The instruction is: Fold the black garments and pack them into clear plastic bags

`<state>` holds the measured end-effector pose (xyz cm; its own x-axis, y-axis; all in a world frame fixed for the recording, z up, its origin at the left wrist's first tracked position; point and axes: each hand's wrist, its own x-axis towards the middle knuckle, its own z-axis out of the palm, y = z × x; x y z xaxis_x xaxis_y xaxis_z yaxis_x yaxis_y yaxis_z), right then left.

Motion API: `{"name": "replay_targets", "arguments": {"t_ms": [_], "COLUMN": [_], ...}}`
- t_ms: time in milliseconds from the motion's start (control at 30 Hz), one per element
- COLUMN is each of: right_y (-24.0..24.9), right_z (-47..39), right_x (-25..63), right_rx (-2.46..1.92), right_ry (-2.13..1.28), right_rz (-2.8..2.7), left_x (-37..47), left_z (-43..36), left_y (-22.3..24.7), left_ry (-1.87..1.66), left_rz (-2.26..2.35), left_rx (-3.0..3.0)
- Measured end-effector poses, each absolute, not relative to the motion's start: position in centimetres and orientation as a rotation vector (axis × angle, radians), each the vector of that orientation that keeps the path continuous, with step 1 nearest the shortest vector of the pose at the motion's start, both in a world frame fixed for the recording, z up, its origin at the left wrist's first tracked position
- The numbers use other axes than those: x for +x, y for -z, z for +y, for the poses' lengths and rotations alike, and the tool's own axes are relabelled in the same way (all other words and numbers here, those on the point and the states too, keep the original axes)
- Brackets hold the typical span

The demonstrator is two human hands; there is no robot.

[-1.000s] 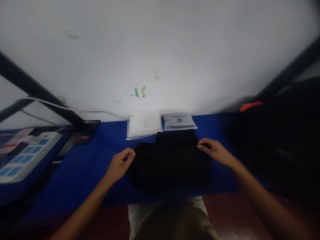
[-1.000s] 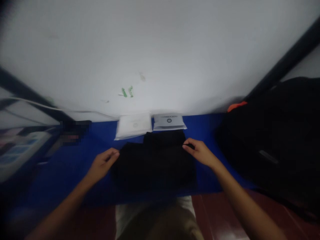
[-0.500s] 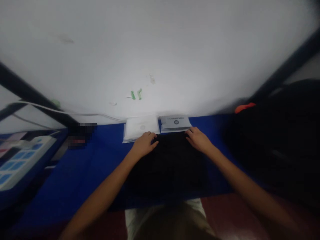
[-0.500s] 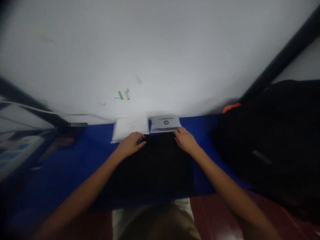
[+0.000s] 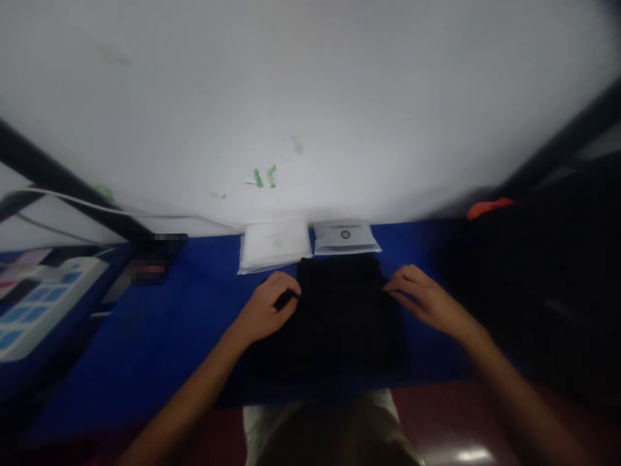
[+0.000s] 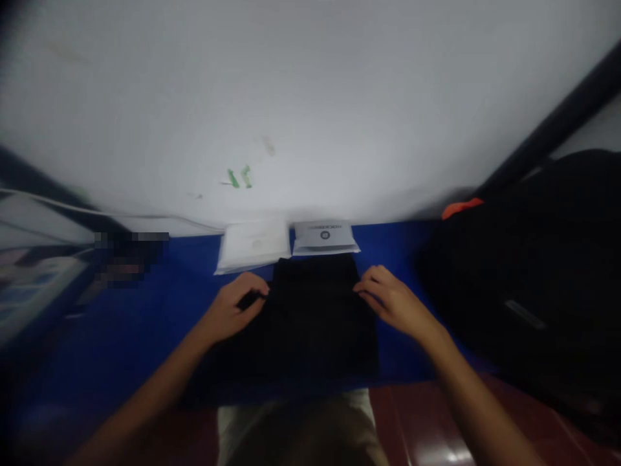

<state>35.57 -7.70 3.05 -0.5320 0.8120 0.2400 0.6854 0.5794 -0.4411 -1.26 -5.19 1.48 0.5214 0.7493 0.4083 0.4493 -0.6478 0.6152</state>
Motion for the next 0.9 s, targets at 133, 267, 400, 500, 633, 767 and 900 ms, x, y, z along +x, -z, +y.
{"name": "replay_targets", "arguments": {"t_ms": [133,267,400,500,633,767,900], "right_y": [-3.6,-3.0,-2.4,-2.4,-2.3,-2.5,-2.9], "right_z": [-11.1,-12.3,-12.1,-11.7,-11.2,-10.4,-9.0], "right_x": [35.9,34.8,33.5,33.0,32.6,31.4,28.7], "right_rx": [-1.237,-1.309,-1.356,-1.377,-1.401,-1.371,-1.306], "right_ry": [-0.568,-0.639,-0.597,-0.539,-0.434,-0.43,-0.508], "right_rz": [-2.511,-2.629,-2.641,-2.602,-2.575,-2.531,-2.456], "left_x": [-2.1,-2.3,-3.6,-5.6,-7.9,-8.8,-7.9], "left_z": [-8.5,-10.2,-10.3,-10.1,-10.4,-11.1,-11.2], "left_y": [-1.2,-0.6,0.0,0.8,1.8,2.0,0.8], "left_ry": [-0.765,-0.511,-0.581,-0.745,-0.582,-0.53,-0.783], "left_rz": [0.919,0.912,1.024,1.467,1.952,1.999,1.932], "left_rx": [2.426,2.538,2.542,2.447,2.061,1.862,1.941]}}
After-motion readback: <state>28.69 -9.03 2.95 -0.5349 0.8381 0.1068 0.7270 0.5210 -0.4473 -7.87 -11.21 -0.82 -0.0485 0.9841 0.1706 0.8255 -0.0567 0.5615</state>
